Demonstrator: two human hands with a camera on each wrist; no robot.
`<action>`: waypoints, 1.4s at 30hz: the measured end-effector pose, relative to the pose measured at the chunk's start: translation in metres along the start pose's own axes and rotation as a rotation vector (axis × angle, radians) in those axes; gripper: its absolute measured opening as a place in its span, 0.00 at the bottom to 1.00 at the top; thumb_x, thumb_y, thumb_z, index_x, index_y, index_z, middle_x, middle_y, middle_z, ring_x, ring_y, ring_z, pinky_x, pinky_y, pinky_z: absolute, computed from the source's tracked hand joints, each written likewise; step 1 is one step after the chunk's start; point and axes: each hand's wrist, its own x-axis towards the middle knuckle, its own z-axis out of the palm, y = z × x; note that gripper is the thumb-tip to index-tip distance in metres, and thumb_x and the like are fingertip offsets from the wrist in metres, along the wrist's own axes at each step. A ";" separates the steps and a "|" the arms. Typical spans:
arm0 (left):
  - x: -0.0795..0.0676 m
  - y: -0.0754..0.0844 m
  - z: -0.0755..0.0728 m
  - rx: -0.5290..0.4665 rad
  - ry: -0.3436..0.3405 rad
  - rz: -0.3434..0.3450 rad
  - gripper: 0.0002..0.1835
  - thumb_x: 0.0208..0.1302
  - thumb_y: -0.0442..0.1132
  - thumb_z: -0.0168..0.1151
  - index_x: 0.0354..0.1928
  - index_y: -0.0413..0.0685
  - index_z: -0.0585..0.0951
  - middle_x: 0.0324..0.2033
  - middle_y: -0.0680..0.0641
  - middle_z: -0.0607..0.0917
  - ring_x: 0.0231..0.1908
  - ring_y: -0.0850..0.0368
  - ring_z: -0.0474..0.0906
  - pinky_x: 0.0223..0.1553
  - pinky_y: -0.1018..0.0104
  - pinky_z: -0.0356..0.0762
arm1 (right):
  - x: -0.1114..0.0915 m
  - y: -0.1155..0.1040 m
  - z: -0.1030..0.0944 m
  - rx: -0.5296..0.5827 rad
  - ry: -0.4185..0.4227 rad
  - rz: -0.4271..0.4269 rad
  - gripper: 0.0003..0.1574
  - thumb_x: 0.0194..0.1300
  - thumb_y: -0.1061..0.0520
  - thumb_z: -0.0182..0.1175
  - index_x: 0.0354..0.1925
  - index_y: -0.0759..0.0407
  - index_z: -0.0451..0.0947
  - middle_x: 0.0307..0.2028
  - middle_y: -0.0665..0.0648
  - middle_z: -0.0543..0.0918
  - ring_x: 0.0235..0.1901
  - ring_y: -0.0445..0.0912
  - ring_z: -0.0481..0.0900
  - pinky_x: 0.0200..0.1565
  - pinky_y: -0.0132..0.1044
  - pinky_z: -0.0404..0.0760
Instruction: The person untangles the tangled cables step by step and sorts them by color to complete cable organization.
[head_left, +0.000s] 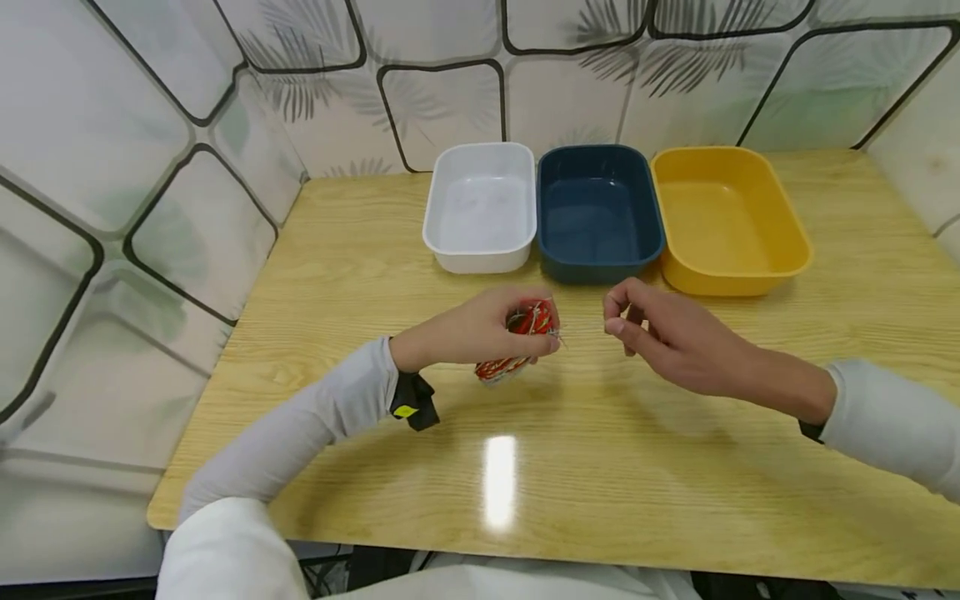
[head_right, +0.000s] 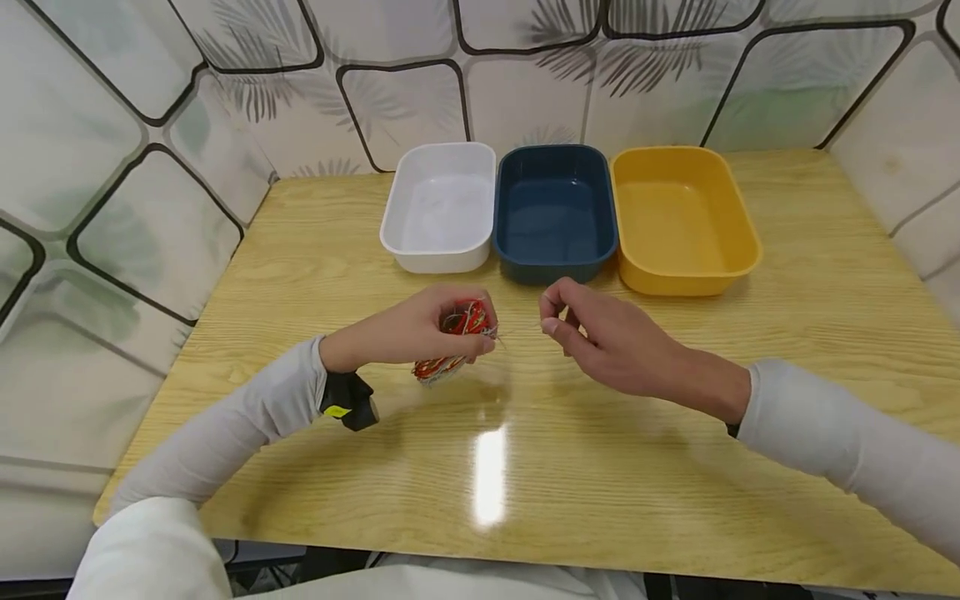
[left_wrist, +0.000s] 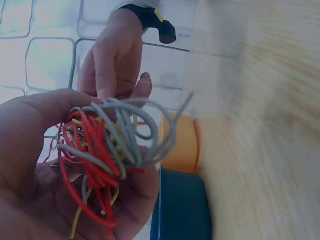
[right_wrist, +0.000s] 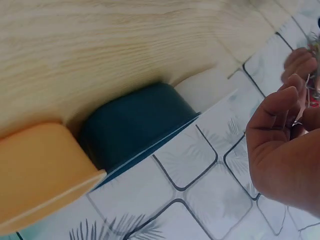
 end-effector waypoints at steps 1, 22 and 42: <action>-0.002 0.002 0.000 -0.023 0.011 0.002 0.12 0.60 0.51 0.58 0.39 0.54 0.73 0.28 0.50 0.80 0.28 0.56 0.77 0.32 0.61 0.75 | -0.002 -0.001 -0.001 0.008 0.002 0.000 0.03 0.70 0.54 0.48 0.42 0.48 0.64 0.27 0.48 0.72 0.25 0.38 0.70 0.24 0.33 0.69; -0.036 -0.005 -0.025 -0.664 0.186 -0.110 0.13 0.60 0.40 0.60 0.37 0.41 0.68 0.29 0.38 0.76 0.32 0.45 0.76 0.27 0.54 0.73 | -0.014 -0.001 -0.032 -0.024 0.125 -0.056 0.06 0.70 0.61 0.45 0.45 0.54 0.60 0.25 0.51 0.67 0.20 0.40 0.66 0.21 0.33 0.65; -0.072 0.000 -0.035 -0.983 0.077 0.087 0.02 0.62 0.32 0.45 0.32 0.44 0.63 0.26 0.48 0.65 0.13 0.59 0.57 0.17 0.66 0.56 | -0.028 -0.008 -0.043 0.067 0.399 -0.123 0.06 0.68 0.70 0.41 0.44 0.71 0.57 0.29 0.56 0.65 0.18 0.41 0.64 0.19 0.33 0.61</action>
